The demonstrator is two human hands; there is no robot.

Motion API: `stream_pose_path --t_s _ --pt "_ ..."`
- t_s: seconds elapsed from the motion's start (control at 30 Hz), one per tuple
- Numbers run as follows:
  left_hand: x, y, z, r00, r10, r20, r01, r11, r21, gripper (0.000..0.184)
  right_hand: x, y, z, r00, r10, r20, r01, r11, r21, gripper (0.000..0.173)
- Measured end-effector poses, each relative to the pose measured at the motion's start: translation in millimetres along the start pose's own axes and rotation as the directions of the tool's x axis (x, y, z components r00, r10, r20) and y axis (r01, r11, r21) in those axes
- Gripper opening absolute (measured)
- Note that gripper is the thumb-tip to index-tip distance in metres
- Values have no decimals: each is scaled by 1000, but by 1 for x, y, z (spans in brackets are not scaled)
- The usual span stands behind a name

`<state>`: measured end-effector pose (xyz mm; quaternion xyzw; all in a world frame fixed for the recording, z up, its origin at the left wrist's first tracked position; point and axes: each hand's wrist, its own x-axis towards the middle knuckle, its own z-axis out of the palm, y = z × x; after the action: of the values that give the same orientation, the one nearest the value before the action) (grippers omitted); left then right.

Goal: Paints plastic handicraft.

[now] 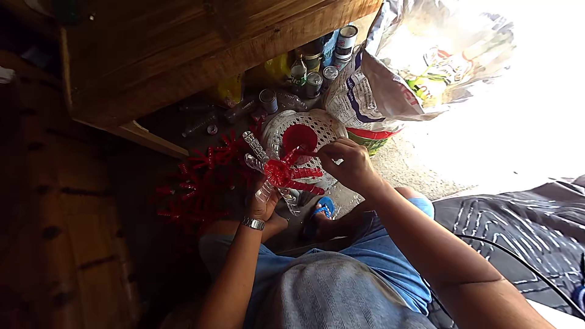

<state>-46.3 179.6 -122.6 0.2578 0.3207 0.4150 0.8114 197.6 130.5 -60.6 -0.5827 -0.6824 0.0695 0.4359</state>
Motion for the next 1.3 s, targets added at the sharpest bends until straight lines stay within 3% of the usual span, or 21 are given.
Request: stream_pose_path --t_s 0.47,0.73,1.03,1.2,1.3 --pt "0 1 1 1000 2 -5 -2 1000 -14 22 -7 -2 -7 1000 -4 11 4 1000 10 13" --pt "1 0 3 997 34 76 -31 999 -37 20 -9 -4 -33 982 57 -182 -56 998 12 17" --pt "0 9 13 994 47 101 -42 998 -50 15 -9 -2 -38 969 88 -231 -80 996 44 19" --pt "-7 8 1 998 39 51 -38 999 -24 37 -8 -1 -35 977 116 -181 -102 991 82 20" --pt "-13 7 -4 999 33 -16 -33 999 -18 22 -8 1 -27 985 129 -117 -118 989 93 19"
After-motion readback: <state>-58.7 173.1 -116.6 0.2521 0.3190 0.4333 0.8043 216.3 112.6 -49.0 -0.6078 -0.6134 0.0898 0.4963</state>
